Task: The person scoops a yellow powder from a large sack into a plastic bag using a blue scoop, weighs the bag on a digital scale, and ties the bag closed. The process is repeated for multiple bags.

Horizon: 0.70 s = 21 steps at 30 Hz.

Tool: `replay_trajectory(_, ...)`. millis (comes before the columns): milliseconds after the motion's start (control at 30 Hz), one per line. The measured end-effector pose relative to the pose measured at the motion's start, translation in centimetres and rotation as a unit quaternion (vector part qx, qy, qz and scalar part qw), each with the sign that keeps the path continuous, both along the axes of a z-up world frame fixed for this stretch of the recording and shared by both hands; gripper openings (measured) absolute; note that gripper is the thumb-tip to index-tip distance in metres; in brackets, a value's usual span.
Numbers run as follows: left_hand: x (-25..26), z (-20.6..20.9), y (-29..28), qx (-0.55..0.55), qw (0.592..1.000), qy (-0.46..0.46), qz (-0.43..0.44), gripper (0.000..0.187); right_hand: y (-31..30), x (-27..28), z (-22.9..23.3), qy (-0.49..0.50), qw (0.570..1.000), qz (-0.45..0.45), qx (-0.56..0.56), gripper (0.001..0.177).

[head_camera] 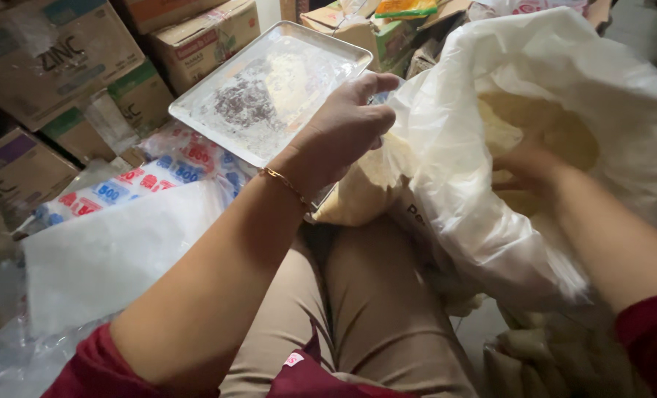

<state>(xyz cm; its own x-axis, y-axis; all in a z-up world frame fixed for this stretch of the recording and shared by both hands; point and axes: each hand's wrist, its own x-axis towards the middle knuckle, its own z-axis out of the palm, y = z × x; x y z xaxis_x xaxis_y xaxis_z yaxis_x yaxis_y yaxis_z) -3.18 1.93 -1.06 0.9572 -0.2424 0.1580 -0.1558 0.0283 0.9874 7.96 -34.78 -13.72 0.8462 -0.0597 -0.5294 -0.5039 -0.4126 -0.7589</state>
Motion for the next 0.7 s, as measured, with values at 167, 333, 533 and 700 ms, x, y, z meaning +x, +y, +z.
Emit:
replay_trajectory(167, 0.1, -0.2, -0.1, 0.014, 1.000, -0.006, 0.007, 0.057, 0.1, -1.5, -1.5, 0.037, 0.966, 0.027, 0.256, 0.061)
replay_trajectory(333, 0.0, 0.1, 0.0, 0.033, 0.999, 0.002, 0.016, 0.058, 1.0, -0.8, -4.0, -0.009, 0.929, 0.077, 0.362, 0.056)
replay_trajectory(533, -0.3, 0.2, 0.4, 0.022, 1.000, -0.009, 0.007, 0.057, 0.5, -2.3, -3.5, -0.131, 0.938, 0.094, 0.305, 0.051)
replay_trajectory(700, -0.4, 0.5, 0.4, 0.024, 1.000, -0.016, 0.006, 0.057, 1.2, -5.3, 0.2, -0.082, 0.893, -0.107, 0.430, 0.047)
